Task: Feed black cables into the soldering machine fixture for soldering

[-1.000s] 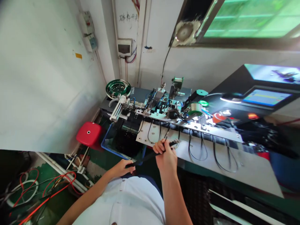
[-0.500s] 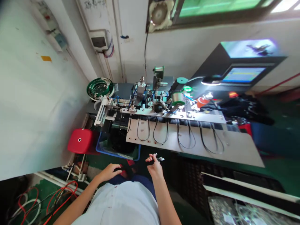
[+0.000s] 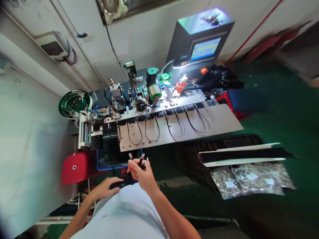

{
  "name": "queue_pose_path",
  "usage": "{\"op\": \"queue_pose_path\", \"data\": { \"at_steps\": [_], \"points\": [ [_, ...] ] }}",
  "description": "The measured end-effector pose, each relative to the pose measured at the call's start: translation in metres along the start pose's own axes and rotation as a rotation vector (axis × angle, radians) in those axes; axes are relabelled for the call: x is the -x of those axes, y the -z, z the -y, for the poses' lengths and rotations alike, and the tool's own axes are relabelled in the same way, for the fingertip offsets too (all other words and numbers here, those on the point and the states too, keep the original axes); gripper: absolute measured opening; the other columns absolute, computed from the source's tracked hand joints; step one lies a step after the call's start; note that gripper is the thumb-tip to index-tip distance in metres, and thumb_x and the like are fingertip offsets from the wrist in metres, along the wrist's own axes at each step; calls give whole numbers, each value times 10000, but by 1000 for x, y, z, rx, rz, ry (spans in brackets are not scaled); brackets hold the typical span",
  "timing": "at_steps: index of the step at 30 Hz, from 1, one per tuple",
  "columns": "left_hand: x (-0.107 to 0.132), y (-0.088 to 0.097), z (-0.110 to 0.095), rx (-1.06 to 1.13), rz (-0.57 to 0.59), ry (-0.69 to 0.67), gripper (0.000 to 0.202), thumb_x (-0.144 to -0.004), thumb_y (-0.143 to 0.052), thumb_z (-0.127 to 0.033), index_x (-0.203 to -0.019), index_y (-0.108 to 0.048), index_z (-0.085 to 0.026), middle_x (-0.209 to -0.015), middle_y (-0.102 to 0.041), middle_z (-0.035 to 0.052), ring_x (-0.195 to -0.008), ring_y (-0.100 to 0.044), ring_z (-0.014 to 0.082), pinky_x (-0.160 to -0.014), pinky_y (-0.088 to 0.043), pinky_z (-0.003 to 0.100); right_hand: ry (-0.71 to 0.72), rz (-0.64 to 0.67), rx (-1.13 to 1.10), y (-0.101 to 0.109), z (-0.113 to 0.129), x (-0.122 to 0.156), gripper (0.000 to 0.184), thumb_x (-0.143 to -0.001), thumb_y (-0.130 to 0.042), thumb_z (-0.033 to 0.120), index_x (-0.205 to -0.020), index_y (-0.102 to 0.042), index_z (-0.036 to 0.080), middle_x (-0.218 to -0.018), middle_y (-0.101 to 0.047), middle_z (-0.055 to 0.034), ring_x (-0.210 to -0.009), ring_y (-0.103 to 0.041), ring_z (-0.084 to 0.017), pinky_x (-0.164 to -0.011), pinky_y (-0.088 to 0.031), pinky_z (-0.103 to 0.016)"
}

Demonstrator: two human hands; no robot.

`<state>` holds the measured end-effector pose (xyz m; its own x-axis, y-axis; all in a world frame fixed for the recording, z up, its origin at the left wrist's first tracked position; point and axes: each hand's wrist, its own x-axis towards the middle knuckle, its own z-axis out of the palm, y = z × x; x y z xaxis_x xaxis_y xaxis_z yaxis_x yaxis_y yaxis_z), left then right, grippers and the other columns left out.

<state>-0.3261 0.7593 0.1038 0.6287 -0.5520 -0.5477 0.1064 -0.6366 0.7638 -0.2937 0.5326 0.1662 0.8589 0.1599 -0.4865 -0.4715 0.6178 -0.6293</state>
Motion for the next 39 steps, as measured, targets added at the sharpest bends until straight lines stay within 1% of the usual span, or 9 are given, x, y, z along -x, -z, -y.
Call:
{"op": "queue_pose_path", "data": {
  "at_steps": [2, 3, 5, 7, 10, 14, 17, 26, 39],
  "points": [
    [7, 17, -25, 45, -2, -95, 409, -847, -610, -331, -1249, -625, -257, -1290, -623, 76, -1167, -572, 236, -1032, -416, 357, -34, 131, 27, -20, 2, 10, 439, -692, -768, 478, -481, -608, 128, -358, -255, 107, -323, -165, -2, -349, -84, -184],
    [12, 27, -38, 86, -67, -135, 360, -881, -570, -344, -1219, -644, -244, -1267, -632, 87, -1151, -579, 233, -1025, -422, 362, -51, 184, 38, -31, 1, 15, 446, -693, -763, 486, -477, -604, 129, -357, -264, 101, -321, -171, -4, -349, -78, -188],
    [21, 46, -64, 242, -228, -192, 343, -942, -480, -409, -1151, -670, -214, -1129, -676, 98, -1057, -611, 216, -955, -465, 339, -84, 247, 48, -49, -4, 24, 456, -683, -763, 494, -469, -591, 131, -359, -283, 91, -321, -181, -6, -349, -70, -193],
    [32, 64, -85, 425, -317, -280, 413, -946, -452, -493, -1139, -667, -198, -977, -685, 95, -924, -634, 196, -842, -503, 302, -116, 266, 40, -65, -11, 32, 461, -668, -769, 498, -466, -568, 136, -366, -294, 88, -326, -176, -5, -348, -65, -193],
    [48, 84, -102, 495, -273, -478, 411, -907, -522, -524, -1077, -703, -197, -926, -664, 97, -837, -626, 180, -764, -507, 281, -132, 246, 14, -84, -22, 44, 462, -642, -783, 504, -473, -545, 146, -366, -299, 92, -327, -165, -2, -341, -63, -187],
    [59, 94, -100, 488, -185, -581, 284, -880, -608, -444, -915, -750, -201, -877, -670, 90, -762, -627, 162, -710, -510, 269, -78, 200, 21, -103, -35, 58, 461, -636, -781, 511, -475, -552, 145, -350, -286, 98, -317, -172, -3, -339, -78, -186],
    [63, 91, -92, 585, -158, -528, 264, -841, -661, -437, -867, -752, -190, -809, -684, 79, -705, -639, 157, -656, -522, 256, -23, 184, 39, -114, -42, 66, 467, -648, -774, 508, -467, -549, 140, -351, -285, 94, -318, -179, -2, -342, -76, -188],
    [83, 88, -82, 701, -217, -425, 324, -696, -767, -496, -714, -756, -173, -663, -698, 66, -600, -653, 179, -560, -553, 269, 55, 128, 15, -136, -71, 78, 439, -663, -775, 483, -491, -567, 137, -363, -249, 106, -331, -159, -3, -344, -65, -182],
    [96, 86, -67, 789, -183, -366, 368, -602, -825, -508, -690, -759, -157, -610, -689, 43, -558, -623, 141, -539, -526, 229, 132, 79, -32, -148, -100, 87, 442, -678, -786, 481, -496, -593, 128, -353, -231, 115, -320, -136, 2, -335, -77, -172]
  ]
}}
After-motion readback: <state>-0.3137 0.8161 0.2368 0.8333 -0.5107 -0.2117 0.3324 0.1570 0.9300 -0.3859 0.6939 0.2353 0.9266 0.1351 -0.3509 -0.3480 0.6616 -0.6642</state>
